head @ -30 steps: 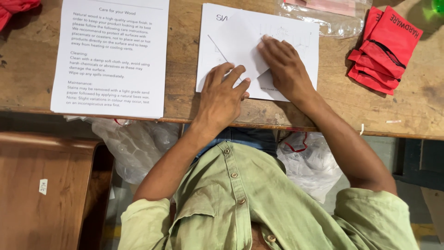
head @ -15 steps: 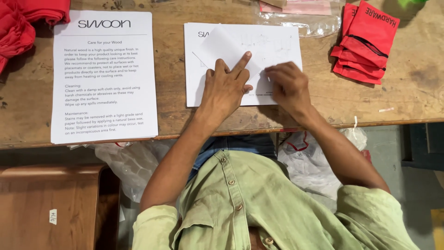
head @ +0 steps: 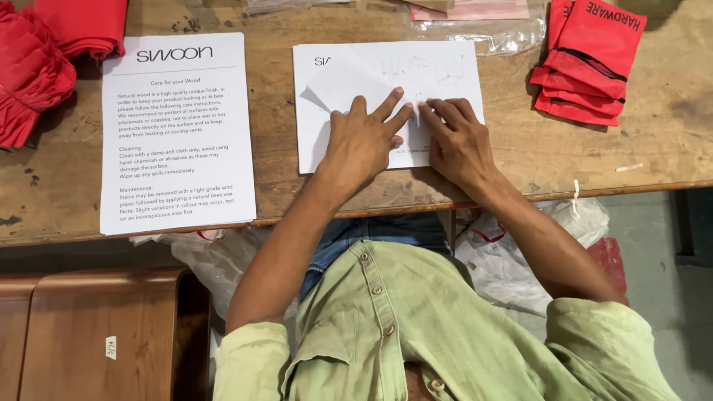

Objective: The person sits at a workbench and folds printed instruction sheets, then inserts each folded sheet into a red zippered hardware pouch and sets the filled pouches in a stack on the table. They repeat this folding and packing cycle for successive sheets and pouches.

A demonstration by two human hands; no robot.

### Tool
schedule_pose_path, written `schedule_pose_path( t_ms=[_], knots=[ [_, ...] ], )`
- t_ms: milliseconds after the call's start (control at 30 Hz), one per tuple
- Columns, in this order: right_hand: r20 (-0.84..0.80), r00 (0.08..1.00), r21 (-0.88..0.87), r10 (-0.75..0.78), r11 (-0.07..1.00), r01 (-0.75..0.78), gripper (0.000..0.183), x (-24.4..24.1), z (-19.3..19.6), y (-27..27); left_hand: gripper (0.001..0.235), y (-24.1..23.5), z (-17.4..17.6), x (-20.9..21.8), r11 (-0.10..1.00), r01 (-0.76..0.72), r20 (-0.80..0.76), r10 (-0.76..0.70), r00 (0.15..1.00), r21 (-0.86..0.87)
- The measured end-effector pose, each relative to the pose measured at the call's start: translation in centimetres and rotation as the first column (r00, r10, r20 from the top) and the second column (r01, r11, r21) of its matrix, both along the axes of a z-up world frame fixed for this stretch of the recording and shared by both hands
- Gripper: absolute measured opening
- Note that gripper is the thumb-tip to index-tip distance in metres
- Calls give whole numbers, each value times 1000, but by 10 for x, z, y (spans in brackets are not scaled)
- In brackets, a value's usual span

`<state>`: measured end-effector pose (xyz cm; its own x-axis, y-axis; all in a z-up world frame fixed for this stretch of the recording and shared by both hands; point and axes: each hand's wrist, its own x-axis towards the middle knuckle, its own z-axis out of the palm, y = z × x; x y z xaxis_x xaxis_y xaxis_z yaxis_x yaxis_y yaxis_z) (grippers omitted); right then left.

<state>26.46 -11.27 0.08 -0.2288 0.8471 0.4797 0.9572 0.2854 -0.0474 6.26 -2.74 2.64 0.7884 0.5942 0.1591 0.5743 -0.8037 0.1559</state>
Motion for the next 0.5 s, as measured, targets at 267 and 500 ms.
schedule_pose_path(
  t_ms=[267,500],
  knots=[
    [137,990,-135,17,991,2,47,-10,24,10,71,27,-8,15,987,-39,37,45,998,-154],
    [260,960,-248,106,968,-40,26,-11,33,16,60,74,-63,15,946,-319,226,299,927,57]
  ],
)
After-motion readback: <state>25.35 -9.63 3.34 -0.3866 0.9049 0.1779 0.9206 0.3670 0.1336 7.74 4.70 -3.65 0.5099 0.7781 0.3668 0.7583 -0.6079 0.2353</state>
